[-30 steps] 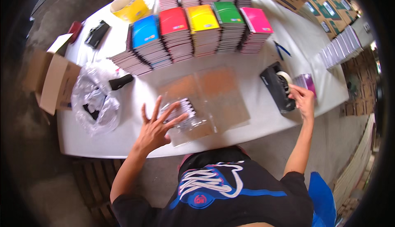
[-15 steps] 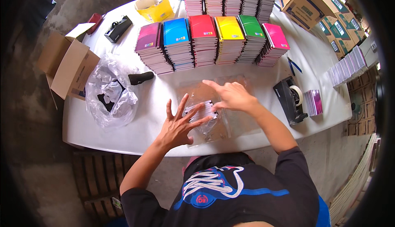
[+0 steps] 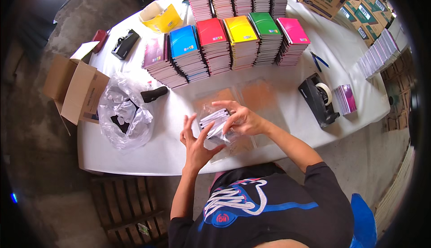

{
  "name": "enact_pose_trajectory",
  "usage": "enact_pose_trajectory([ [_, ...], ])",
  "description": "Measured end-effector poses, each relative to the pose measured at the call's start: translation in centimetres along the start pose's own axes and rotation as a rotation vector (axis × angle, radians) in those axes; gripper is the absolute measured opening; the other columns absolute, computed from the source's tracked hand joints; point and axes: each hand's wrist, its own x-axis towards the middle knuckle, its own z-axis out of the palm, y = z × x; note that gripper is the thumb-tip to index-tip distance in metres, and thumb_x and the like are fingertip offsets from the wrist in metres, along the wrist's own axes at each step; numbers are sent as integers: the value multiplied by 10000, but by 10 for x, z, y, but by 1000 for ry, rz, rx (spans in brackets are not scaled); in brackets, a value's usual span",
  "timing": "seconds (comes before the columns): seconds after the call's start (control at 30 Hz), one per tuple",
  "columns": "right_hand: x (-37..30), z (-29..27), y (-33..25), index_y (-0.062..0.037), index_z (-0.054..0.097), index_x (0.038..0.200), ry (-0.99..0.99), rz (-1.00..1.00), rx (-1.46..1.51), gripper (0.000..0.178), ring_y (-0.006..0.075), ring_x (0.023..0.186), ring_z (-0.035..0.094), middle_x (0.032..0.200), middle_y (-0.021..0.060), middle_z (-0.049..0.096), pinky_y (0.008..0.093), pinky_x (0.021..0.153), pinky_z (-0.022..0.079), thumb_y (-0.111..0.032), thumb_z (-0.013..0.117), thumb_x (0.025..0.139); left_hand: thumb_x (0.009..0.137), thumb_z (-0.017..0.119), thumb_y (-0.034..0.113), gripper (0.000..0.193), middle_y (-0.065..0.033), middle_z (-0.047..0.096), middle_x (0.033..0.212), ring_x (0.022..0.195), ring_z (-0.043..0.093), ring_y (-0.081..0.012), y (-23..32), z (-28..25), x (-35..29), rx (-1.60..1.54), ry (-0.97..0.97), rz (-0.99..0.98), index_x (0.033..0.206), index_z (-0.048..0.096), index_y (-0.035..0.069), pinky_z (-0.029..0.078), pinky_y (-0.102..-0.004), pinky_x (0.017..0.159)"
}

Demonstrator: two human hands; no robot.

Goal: The person picks up notebooks of various colors from stacks on a table, arranges them into a pile, and places the pile into a clear plastic bag before sealing it with tape.

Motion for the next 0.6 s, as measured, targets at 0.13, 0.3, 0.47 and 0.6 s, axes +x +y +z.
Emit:
enact_pose_trajectory([
  [0.13, 2, -6, 9, -151, 678, 908, 124, 24, 142, 178, 251, 1301, 338, 1424, 93, 361, 431, 1009, 325, -55, 687, 758, 542, 858, 195, 498, -163, 313, 1415, 1313, 315, -349, -20, 34, -4, -334, 85, -42, 1013, 701, 244, 305, -481, 1020],
  [0.3, -8, -15, 5, -156, 427, 1274, 68, 239, 244, 640, 249, 1316, 322, 1413, 98, 346, 421, 1016, 316, -281, 760, 742, 587, 837, 119, 261, -162, 332, 1406, 1270, 386, -348, -15, 41, 14, -552, 140, -42, 828, 737, 129, 351, -426, 1021],
  [0.47, -11, 11, 6, -127, 270, 1386, 1, 274, 154, 931, 226, 1224, 396, 1292, 116, 417, 381, 990, 342, -271, 831, 657, 621, 842, 141, 216, -114, 469, 1216, 1175, 477, -257, -12, 34, 34, -920, 43, -500, 770, 712, 56, 441, -381, 906],
  [0.6, 0, 26, 8, -122, 198, 1417, 209, 415, 315, 1013, 180, 1047, 486, 1098, 90, 498, 324, 935, 383, -164, 840, 634, 647, 827, 120, 162, -118, 503, 1136, 942, 560, -189, -18, 44, 39, -613, 182, -340, 737, 709, 56, 514, -311, 723],
])
